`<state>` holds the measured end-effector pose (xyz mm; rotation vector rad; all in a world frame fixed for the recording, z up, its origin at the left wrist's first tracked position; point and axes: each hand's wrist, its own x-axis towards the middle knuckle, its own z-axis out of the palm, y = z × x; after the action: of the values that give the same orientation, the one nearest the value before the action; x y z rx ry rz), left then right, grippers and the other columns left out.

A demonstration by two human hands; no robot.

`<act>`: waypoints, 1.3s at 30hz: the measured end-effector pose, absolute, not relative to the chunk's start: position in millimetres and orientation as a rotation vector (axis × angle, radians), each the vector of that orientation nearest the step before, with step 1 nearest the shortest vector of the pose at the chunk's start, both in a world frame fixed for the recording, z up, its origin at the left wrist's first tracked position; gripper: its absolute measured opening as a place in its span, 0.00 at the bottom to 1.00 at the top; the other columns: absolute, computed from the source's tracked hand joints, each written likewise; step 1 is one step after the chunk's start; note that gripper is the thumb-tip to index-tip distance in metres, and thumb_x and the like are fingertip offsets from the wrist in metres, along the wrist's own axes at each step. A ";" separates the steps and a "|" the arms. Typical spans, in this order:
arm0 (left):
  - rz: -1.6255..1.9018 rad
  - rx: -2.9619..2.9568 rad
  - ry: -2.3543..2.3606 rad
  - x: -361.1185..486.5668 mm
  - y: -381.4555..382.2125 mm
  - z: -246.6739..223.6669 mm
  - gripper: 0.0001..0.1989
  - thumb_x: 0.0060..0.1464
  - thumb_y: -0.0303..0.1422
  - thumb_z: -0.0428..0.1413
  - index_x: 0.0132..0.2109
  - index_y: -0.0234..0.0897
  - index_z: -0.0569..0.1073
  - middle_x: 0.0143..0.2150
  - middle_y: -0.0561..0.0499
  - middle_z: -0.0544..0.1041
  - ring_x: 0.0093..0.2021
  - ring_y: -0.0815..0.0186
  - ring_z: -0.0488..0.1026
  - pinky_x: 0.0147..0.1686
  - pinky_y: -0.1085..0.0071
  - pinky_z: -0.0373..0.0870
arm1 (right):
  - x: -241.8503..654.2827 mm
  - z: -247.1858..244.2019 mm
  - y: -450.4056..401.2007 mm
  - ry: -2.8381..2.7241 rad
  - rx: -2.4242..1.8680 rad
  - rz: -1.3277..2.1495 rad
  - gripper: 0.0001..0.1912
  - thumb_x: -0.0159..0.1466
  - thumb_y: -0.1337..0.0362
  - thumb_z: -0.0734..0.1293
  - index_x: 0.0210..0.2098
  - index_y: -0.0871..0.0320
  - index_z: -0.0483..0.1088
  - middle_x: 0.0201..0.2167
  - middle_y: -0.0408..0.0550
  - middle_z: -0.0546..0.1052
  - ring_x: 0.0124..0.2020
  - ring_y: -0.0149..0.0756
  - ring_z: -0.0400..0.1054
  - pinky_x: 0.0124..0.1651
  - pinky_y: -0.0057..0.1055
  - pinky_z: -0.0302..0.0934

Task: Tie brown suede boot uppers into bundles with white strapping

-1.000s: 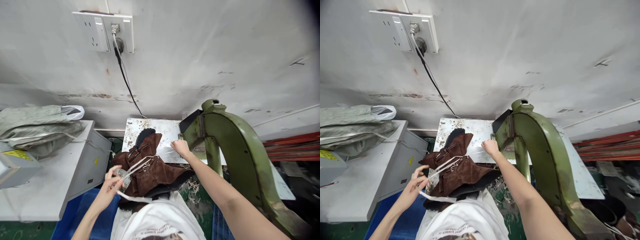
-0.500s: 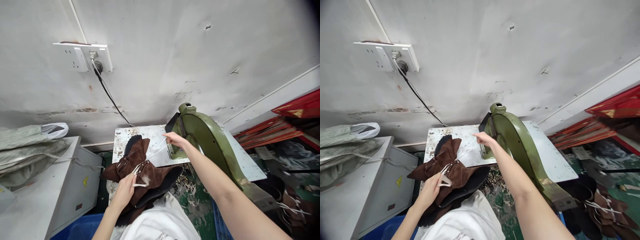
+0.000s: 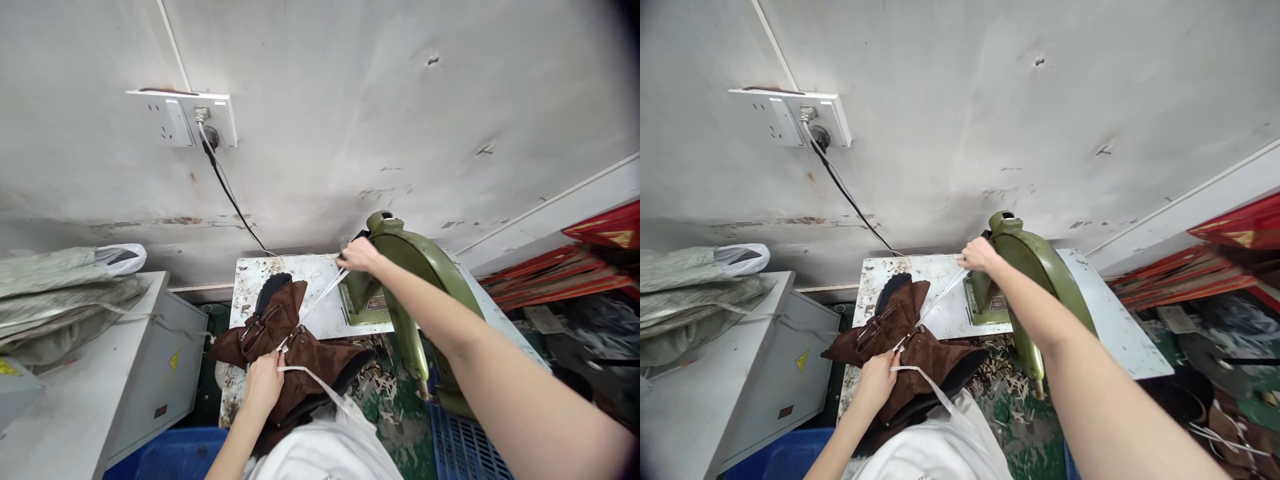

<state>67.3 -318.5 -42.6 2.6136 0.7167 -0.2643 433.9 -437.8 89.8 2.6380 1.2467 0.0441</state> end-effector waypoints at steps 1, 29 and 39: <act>-0.283 2.614 0.729 68.3 -318.9 -42.2 0.17 0.67 0.35 0.42 0.40 0.36 0.74 0.38 0.43 0.81 0.40 0.55 0.79 0.37 0.66 0.68 | 447.6 105.8 -441.4 1.216 2.608 0.059 0.22 0.64 0.54 0.61 0.30 0.64 0.79 0.35 0.66 0.79 0.44 0.50 0.72 0.45 0.39 0.57; 0.115 2.215 0.584 41.4 -307.3 -30.5 0.19 0.68 0.34 0.39 0.31 0.39 0.68 0.30 0.49 0.76 0.30 0.64 0.73 0.31 0.69 0.59 | 300.9 -52.9 -402.2 1.803 2.424 -0.173 0.27 0.72 0.61 0.51 0.28 0.62 0.76 0.26 0.57 0.79 0.29 0.36 0.72 0.29 0.30 0.43; -0.438 2.463 0.751 59.0 -300.0 -43.5 0.16 0.65 0.29 0.41 0.40 0.35 0.75 0.36 0.41 0.81 0.39 0.56 0.79 0.37 0.67 0.68 | 315.3 -18.3 -376.7 1.759 2.385 -0.278 0.27 0.70 0.61 0.53 0.26 0.63 0.77 0.26 0.60 0.79 0.28 0.40 0.73 0.30 0.30 0.49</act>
<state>59.0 -300.0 -43.5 2.4627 0.7513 -0.4382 315.3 -376.7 -18.3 2.3852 1.7586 -0.2775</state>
